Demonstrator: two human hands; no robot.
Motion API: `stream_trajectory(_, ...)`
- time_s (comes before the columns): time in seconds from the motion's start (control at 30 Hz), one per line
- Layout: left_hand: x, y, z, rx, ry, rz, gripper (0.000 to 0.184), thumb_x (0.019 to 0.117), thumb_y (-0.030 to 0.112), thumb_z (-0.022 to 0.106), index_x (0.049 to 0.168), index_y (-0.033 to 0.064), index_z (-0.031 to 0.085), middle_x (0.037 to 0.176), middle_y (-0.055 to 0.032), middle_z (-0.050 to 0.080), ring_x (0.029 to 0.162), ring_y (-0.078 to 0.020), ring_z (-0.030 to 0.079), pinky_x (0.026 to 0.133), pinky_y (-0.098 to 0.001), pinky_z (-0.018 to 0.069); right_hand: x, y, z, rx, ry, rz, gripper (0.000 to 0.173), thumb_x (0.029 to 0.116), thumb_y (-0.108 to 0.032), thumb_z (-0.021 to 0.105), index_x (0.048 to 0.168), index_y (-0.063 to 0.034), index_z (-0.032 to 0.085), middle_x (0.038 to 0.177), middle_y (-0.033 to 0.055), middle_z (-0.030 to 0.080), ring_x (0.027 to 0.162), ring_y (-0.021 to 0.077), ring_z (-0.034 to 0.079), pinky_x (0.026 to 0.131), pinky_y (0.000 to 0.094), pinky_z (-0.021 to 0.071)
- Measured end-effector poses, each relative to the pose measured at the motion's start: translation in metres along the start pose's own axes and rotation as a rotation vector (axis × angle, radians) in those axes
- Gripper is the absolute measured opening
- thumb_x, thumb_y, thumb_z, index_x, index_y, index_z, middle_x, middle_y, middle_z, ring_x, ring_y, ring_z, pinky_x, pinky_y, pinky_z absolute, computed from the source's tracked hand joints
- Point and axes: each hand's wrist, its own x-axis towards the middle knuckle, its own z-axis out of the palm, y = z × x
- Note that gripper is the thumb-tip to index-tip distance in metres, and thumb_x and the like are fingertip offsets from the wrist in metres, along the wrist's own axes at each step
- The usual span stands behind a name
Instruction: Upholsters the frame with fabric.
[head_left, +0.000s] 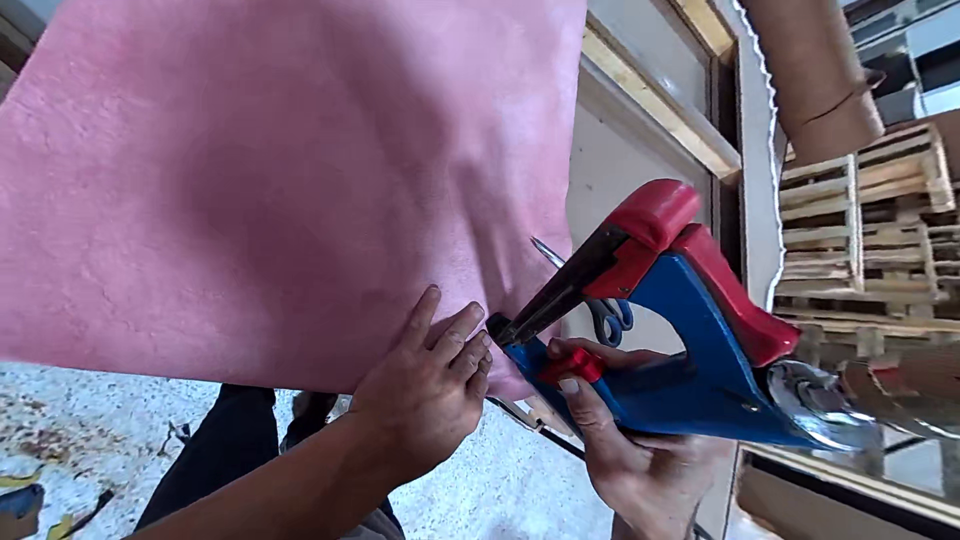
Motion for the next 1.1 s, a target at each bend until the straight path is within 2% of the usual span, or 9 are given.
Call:
stream_trajectory(0.07, 0.0, -0.001, -0.001, -0.017, 0.003, 0.003, 0.031, 0.0979, 0.011, 0.053, 0.118, 0.0146, 0.076, 0.135, -0.004, 0.068, 0.145, -0.0321, 0.045, 0.118, -0.0716, 0.0239, -0.001, 0.001, 0.003, 0.0, 0.027, -0.001, 0.036, 0.0882, -0.022, 0.078, 0.116, -0.0107, 0.059, 0.104, 0.0044, 0.076, 0.096, 0.0223, 0.075, 0.085, 0.0389, 0.0654)
stream_trajectory(0.17, 0.0, -0.001, -0.002, -0.026, -0.013, 0.01, 0.031, 0.0945, 0.011, 0.056, 0.118, 0.0151, 0.076, 0.134, -0.0043, 0.069, 0.146, -0.0324, 0.044, 0.118, -0.0718, 0.0229, -0.006, 0.004, 0.007, 0.051, 0.05, -0.014, 0.036, 0.0892, -0.021, 0.078, 0.117, -0.0096, 0.058, 0.108, 0.0082, 0.076, 0.1, 0.0265, 0.075, 0.087, 0.0412, 0.065)
stream_trajectory(0.2, 0.0, -0.001, -0.002, -0.027, -0.017, 0.012, 0.03, 0.094, 0.011, 0.057, 0.117, 0.015, 0.076, 0.134, -0.0043, 0.068, 0.146, -0.0324, 0.044, 0.118, -0.0718, 0.0229, -0.007, 0.004, 0.008, 0.055, 0.06, -0.015, 0.035, 0.0895, -0.021, 0.078, 0.117, -0.0101, 0.058, 0.108, 0.0071, 0.076, 0.1, 0.0254, 0.075, 0.087, 0.0402, 0.065)
stream_trajectory(0.4, 0.0, -0.005, -0.001, -0.01, -0.023, 0.039, 0.029, 0.0981, 0.016, 0.054, 0.117, 0.0143, 0.076, 0.138, -0.003, 0.066, 0.146, -0.0325, 0.043, 0.117, -0.0707, 0.0267, -0.013, 0.005, 0.02, 0.121, 0.154, 0.001, 0.032, 0.0886, -0.018, 0.079, 0.115, -0.016, 0.061, 0.1, -0.0015, 0.075, 0.091, 0.0154, 0.075, 0.081, 0.0315, 0.065)
stream_trajectory(0.57, -0.005, -0.002, 0.0, 0.007, -0.023, 0.067, 0.03, 0.0983, 0.018, 0.053, 0.117, 0.0158, 0.077, 0.138, -0.0011, 0.066, 0.147, -0.0313, 0.043, 0.119, -0.0691, 0.0236, -0.023, 0.013, 0.003, 0.133, 0.068, -0.019, 0.034, 0.0903, -0.022, 0.078, 0.121, -0.0191, 0.063, 0.11, 0.0001, 0.076, 0.1, 0.0176, 0.075, 0.087, 0.0336, 0.0641)
stream_trajectory(0.73, -0.006, -0.005, -0.002, -0.014, -0.035, 0.071, 0.031, 0.0989, 0.021, 0.053, 0.119, 0.0174, 0.076, 0.136, 0.0, 0.068, 0.146, -0.0283, 0.044, 0.12, -0.0688, 0.0216, -0.019, 0.019, -0.003, 0.188, 0.012, -0.042, 0.036, 0.0905, -0.022, 0.078, 0.122, -0.0192, 0.062, 0.11, 0.0018, 0.076, 0.097, 0.0195, 0.075, 0.085, 0.0356, 0.0649)
stream_trajectory(0.87, -0.006, -0.004, -0.004, -0.05, -0.027, 0.065, 0.025, 0.0958, 0.02, 0.057, 0.108, 0.0176, 0.078, 0.128, -0.0006, 0.072, 0.144, -0.0283, 0.047, 0.121, -0.0677, 0.022, -0.012, 0.021, -0.006, 0.216, -0.033, -0.05, 0.038, 0.09, -0.021, 0.078, 0.124, -0.0197, 0.062, 0.111, 0.0018, 0.076, 0.099, 0.0205, 0.075, 0.087, 0.0366, 0.0644)
stream_trajectory(0.97, -0.006, -0.005, -0.005, -0.062, -0.014, 0.059, 0.022, 0.0935, 0.019, 0.059, 0.104, 0.017, 0.079, 0.126, -0.0006, 0.073, 0.143, -0.028, 0.049, 0.121, -0.0674, 0.0224, -0.009, 0.019, 0.0, 0.209, -0.009, -0.053, 0.036, 0.0897, -0.021, 0.078, 0.121, -0.0206, 0.061, 0.107, -0.0003, 0.076, 0.096, 0.0184, 0.075, 0.085, 0.035, 0.0647)
stream_trajectory(1.1, -0.008, -0.005, -0.003, -0.079, -0.011, 0.057, 0.025, 0.0934, 0.021, 0.058, 0.106, 0.0188, 0.08, 0.127, 0.0018, 0.073, 0.141, -0.0251, 0.051, 0.122, -0.0664, 0.022, -0.018, 0.023, 0.004, 0.274, 0.056, -0.018, 0.035, 0.0885, -0.017, 0.077, 0.119, -0.0174, 0.062, 0.104, 0.0006, 0.076, 0.092, 0.018, 0.075, 0.081, 0.0354, 0.0649)
